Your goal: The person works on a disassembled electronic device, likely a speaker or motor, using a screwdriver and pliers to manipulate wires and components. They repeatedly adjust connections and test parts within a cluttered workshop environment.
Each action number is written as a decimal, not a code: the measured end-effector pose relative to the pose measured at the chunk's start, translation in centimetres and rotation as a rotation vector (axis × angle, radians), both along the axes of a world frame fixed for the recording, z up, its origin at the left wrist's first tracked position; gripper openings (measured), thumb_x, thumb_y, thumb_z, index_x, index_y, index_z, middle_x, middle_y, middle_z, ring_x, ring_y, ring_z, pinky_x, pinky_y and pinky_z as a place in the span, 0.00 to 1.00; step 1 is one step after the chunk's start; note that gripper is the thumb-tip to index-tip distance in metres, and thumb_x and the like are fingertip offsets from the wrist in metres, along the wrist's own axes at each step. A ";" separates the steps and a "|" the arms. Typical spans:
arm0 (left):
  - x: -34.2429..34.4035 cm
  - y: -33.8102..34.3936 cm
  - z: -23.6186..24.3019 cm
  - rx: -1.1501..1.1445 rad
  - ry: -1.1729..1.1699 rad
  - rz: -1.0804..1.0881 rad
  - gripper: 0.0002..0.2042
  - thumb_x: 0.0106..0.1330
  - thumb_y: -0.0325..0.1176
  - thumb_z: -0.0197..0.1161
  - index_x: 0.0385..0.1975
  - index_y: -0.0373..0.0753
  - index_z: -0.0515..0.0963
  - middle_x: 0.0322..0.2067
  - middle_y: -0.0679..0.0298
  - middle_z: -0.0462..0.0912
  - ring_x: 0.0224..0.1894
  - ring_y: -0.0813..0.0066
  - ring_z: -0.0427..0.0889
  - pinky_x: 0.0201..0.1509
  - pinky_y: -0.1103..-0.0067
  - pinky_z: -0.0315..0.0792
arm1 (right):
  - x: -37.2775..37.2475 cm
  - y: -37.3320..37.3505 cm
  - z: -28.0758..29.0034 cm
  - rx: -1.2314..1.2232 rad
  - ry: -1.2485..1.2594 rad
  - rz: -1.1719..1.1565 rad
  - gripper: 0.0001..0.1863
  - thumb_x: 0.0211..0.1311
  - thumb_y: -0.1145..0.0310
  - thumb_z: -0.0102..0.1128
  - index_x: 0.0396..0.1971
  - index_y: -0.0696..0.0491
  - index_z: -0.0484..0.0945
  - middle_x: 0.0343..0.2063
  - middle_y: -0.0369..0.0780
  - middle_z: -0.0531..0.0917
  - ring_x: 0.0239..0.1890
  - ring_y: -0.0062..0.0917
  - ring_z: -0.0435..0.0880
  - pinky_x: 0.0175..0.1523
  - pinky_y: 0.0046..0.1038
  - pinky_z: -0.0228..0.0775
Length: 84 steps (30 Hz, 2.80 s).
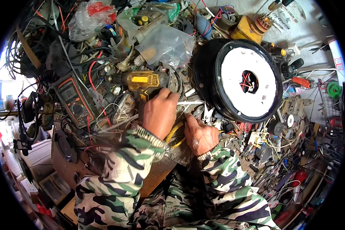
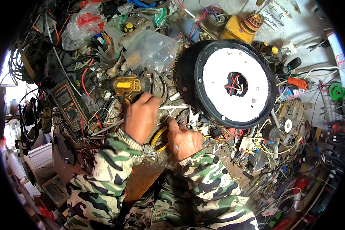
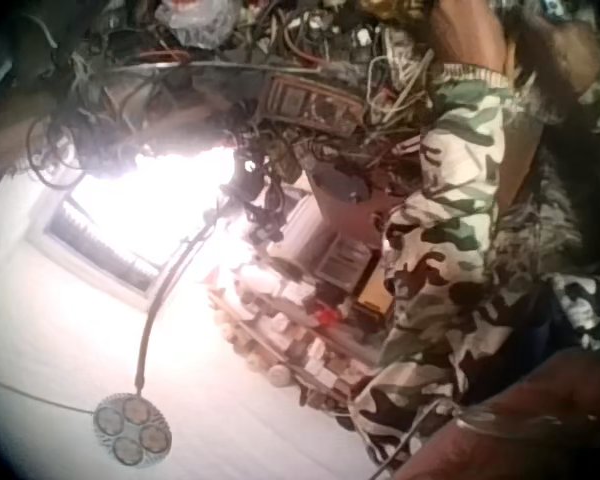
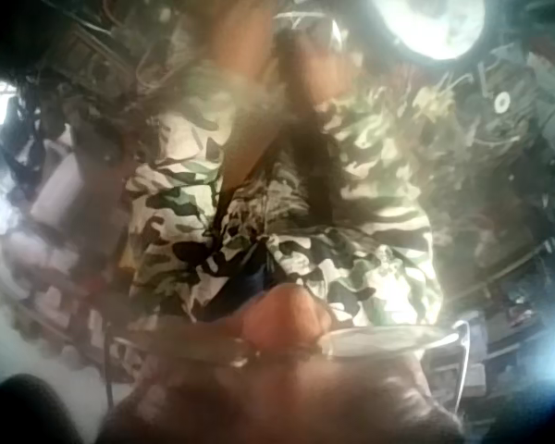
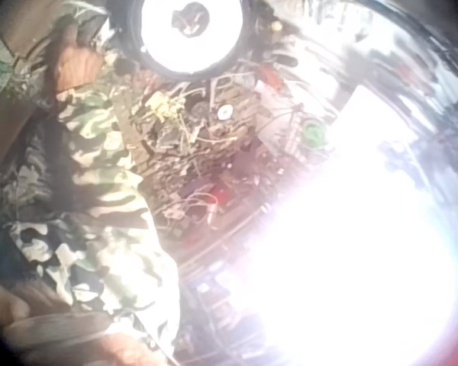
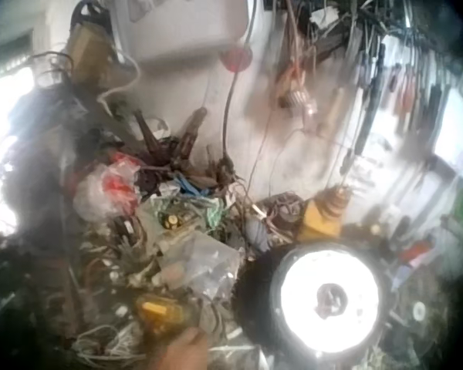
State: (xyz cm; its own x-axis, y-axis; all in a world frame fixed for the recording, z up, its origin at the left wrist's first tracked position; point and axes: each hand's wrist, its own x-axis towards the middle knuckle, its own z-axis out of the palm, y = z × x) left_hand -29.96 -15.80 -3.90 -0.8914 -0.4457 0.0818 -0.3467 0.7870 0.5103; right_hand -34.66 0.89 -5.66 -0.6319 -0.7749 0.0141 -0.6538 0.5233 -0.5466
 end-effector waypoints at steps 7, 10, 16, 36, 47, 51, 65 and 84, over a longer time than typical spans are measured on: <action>-1.5 -0.2 0.0 -0.021 -0.283 0.046 0.06 0.61 0.26 0.67 0.37 0.36 0.82 0.32 0.52 0.83 0.34 0.43 0.83 0.37 0.59 0.77 | 0.6 1.8 -0.7 -0.160 -0.026 0.005 0.21 0.60 0.74 0.66 0.55 0.57 0.78 0.27 0.45 0.80 0.24 0.40 0.83 0.28 0.39 0.75; -0.8 -0.9 -1.0 0.003 -0.109 -0.047 0.08 0.61 0.26 0.68 0.39 0.38 0.82 0.34 0.52 0.83 0.34 0.43 0.83 0.37 0.59 0.77 | 1.6 2.9 -0.3 -0.243 -0.027 -0.010 0.20 0.60 0.76 0.67 0.52 0.60 0.78 0.25 0.44 0.77 0.23 0.39 0.81 0.28 0.38 0.74; -1.6 -0.8 -1.5 -0.092 -0.119 -0.156 0.05 0.64 0.26 0.63 0.38 0.39 0.84 0.34 0.54 0.81 0.32 0.45 0.83 0.36 0.59 0.77 | 4.6 6.3 -1.0 -0.267 0.022 -0.085 0.18 0.55 0.79 0.69 0.47 0.61 0.81 0.23 0.42 0.75 0.22 0.36 0.79 0.27 0.37 0.72; 9.1 1.8 3.0 1.202 0.294 0.343 0.09 0.69 0.21 0.63 0.47 0.30 0.80 0.34 0.61 0.85 0.32 0.75 0.84 0.39 0.78 0.79 | 5.6 6.4 -3.6 -0.346 0.099 -0.061 0.17 0.52 0.80 0.69 0.44 0.60 0.80 0.24 0.44 0.75 0.23 0.37 0.78 0.27 0.36 0.72; 19.5 4.6 4.4 1.405 0.381 0.489 0.06 0.72 0.27 0.62 0.41 0.30 0.79 0.30 0.64 0.82 0.31 0.78 0.79 0.39 0.79 0.74 | 6.6 6.3 -3.9 -0.264 0.200 -0.085 0.16 0.55 0.78 0.67 0.45 0.57 0.79 0.29 0.46 0.77 0.24 0.43 0.80 0.29 0.39 0.74; 25.0 7.9 3.8 1.398 0.281 0.532 0.06 0.71 0.27 0.60 0.36 0.30 0.79 0.28 0.64 0.82 0.31 0.80 0.80 0.36 0.82 0.72 | 6.4 6.6 -4.0 -0.258 0.241 -0.096 0.14 0.56 0.78 0.67 0.44 0.57 0.80 0.30 0.47 0.76 0.25 0.43 0.80 0.29 0.39 0.74; 29.9 12.4 4.4 1.649 0.345 0.707 0.13 0.75 0.28 0.57 0.53 0.27 0.77 0.40 0.58 0.82 0.37 0.70 0.81 0.43 0.73 0.78 | 7.3 6.2 -4.1 -0.210 0.263 -0.089 0.12 0.59 0.74 0.64 0.44 0.56 0.79 0.32 0.49 0.78 0.28 0.48 0.81 0.32 0.43 0.75; 25.7 12.6 4.3 1.755 0.525 0.732 0.13 0.74 0.28 0.61 0.54 0.29 0.78 0.42 0.60 0.85 0.39 0.73 0.85 0.45 0.75 0.81 | 7.1 6.4 -4.5 -0.267 0.181 -0.117 0.10 0.59 0.76 0.63 0.42 0.55 0.78 0.33 0.48 0.79 0.31 0.48 0.81 0.34 0.42 0.75</action>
